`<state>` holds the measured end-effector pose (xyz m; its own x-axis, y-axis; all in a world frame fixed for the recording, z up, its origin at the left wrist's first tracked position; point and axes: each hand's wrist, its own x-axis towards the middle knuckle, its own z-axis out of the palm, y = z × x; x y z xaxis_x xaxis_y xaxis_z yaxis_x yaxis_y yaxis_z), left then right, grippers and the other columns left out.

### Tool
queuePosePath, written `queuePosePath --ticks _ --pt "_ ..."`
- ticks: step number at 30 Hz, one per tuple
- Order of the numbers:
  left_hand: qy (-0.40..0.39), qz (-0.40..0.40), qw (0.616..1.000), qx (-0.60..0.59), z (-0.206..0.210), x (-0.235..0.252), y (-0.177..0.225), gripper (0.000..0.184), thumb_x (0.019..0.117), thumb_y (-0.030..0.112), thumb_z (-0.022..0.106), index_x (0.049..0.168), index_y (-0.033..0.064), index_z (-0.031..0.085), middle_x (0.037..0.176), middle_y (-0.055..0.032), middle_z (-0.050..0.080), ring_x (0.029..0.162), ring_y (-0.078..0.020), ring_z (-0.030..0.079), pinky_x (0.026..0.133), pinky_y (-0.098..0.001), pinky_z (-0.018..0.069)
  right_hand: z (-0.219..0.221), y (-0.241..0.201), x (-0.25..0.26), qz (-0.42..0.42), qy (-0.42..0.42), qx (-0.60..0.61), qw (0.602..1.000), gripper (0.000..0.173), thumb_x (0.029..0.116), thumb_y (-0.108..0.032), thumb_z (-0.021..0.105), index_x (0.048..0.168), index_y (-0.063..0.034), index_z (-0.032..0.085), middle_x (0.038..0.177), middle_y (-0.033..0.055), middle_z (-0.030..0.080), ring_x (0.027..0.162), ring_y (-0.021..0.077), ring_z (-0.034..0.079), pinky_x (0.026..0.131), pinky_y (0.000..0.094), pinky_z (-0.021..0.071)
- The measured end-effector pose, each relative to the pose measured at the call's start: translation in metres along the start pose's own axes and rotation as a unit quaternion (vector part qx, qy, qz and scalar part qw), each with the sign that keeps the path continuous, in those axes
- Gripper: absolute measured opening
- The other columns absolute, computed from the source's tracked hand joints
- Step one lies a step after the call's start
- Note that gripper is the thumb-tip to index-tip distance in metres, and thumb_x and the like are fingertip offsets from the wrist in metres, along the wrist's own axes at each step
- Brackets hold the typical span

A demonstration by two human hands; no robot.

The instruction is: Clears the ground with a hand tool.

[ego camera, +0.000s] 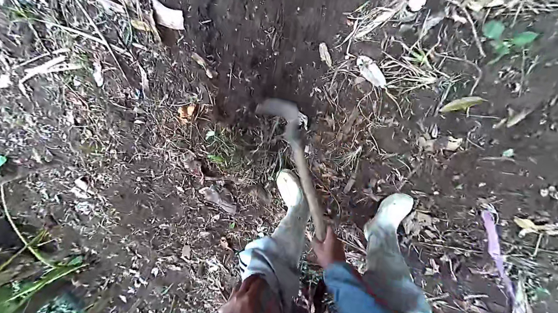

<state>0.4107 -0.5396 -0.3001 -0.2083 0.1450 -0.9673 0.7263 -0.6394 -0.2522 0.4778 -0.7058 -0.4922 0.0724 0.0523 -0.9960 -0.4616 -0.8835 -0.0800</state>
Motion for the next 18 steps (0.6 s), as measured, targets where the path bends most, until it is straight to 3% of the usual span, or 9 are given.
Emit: queuePosePath --ticks 2,3,5,7,8,9,11,14,18 --pt "0.015 0.000 1.000 0.001 0.006 0.003 -0.002 0.060 0.0953 0.055 0.060 0.145 0.0224 0.059 0.161 -0.0047 0.045 0.147 -0.0300 0.043 0.116 -0.0550 0.0397 -0.034 -0.057 0.014 -0.035 0.078 0.154 0.984 0.076 0.0951 -0.024 0.070 0.157 -0.0005 0.032 0.127 0.0303 0.063 0.110 0.0420 0.067 0.096 0.0590 0.0549" --pt "0.041 0.010 0.999 0.014 0.022 0.008 -0.014 0.060 0.0927 0.060 0.059 0.143 0.0262 0.061 0.158 -0.0009 0.049 0.144 -0.0288 0.048 0.110 -0.0552 0.0462 -0.047 -0.088 0.025 -0.048 0.106 0.247 0.962 0.075 0.0954 -0.021 0.068 0.156 -0.0002 0.030 0.120 0.0286 0.064 0.096 0.0381 0.069 0.084 0.0554 0.0592" --pt "0.066 0.025 0.997 0.015 0.032 0.016 -0.024 0.062 0.0912 0.064 0.058 0.141 0.0283 0.062 0.157 0.0015 0.050 0.142 -0.0272 0.050 0.107 -0.0545 0.0495 -0.062 -0.145 0.059 -0.067 0.135 0.413 0.898 0.072 0.0964 -0.022 0.067 0.156 -0.0103 0.028 0.099 0.0204 0.064 0.067 0.0292 0.064 0.062 0.0488 0.0582" --pt "0.060 0.028 0.998 0.005 0.027 0.014 -0.024 0.062 0.0921 0.063 0.059 0.142 0.0261 0.062 0.158 0.0000 0.049 0.144 -0.0264 0.048 0.111 -0.0531 0.0470 -0.051 -0.159 0.084 -0.071 0.127 0.424 0.894 0.070 0.0955 -0.025 0.067 0.153 -0.0165 0.028 0.094 0.0169 0.063 0.060 0.0275 0.063 0.055 0.0472 0.0576" --pt "0.056 0.028 0.998 0.005 0.024 0.011 -0.023 0.062 0.0925 0.063 0.058 0.142 0.0257 0.062 0.158 -0.0002 0.048 0.144 -0.0259 0.047 0.112 -0.0521 0.0461 -0.038 -0.138 0.086 -0.065 0.118 0.346 0.928 0.077 0.0928 -0.023 0.069 0.156 -0.0117 0.026 0.103 0.0209 0.065 0.072 0.0318 0.068 0.065 0.0498 0.0602" --pt "0.052 0.030 0.998 0.005 0.022 0.008 -0.021 0.062 0.0928 0.062 0.058 0.142 0.0254 0.061 0.159 -0.0006 0.048 0.144 -0.0259 0.047 0.113 -0.0517 0.0455 -0.022 -0.102 0.080 -0.056 0.085 0.222 0.970 0.083 0.0909 -0.021 0.073 0.158 -0.0046 0.027 0.122 0.0263 0.065 0.097 0.0373 0.070 0.086 0.0545 0.0598" --pt "0.053 0.033 0.998 0.007 0.013 0.007 -0.019 0.061 0.0930 0.062 0.059 0.142 0.0252 0.062 0.158 -0.0008 0.048 0.144 -0.0269 0.048 0.113 -0.0518 0.0455 -0.006 -0.039 0.048 -0.044 -0.023 -0.022 0.999 0.082 0.0915 -0.024 0.074 0.159 -0.0023 0.032 0.137 0.0309 0.060 0.125 0.0445 0.061 0.107 0.0617 0.0482" --pt "0.068 0.046 0.997 0.000 0.000 0.019 -0.021 0.062 0.0918 0.061 0.061 0.141 0.0244 0.063 0.156 -0.0017 0.051 0.141 -0.0272 0.051 0.113 -0.0525 0.0457 -0.008 -0.012 -0.018 -0.012 -0.111 -0.207 0.972 0.071 0.0968 -0.025 0.066 0.160 -0.0146 0.034 0.133 0.0252 0.065 0.121 0.0448 0.064 0.101 0.0658 0.0506" --pt "0.078 0.048 0.996 0.023 -0.017 0.010 -0.019 0.060 0.0942 0.062 0.056 0.142 0.0266 0.062 0.154 -0.0013 0.053 0.140 -0.0292 0.052 0.110 -0.0561 0.0469 -0.031 -0.036 -0.101 0.017 -0.035 -0.175 0.984 0.076 0.0942 -0.022 0.068 0.161 -0.0190 0.034 0.140 0.0185 0.063 0.124 0.0403 0.064 0.103 0.0636 0.0505"
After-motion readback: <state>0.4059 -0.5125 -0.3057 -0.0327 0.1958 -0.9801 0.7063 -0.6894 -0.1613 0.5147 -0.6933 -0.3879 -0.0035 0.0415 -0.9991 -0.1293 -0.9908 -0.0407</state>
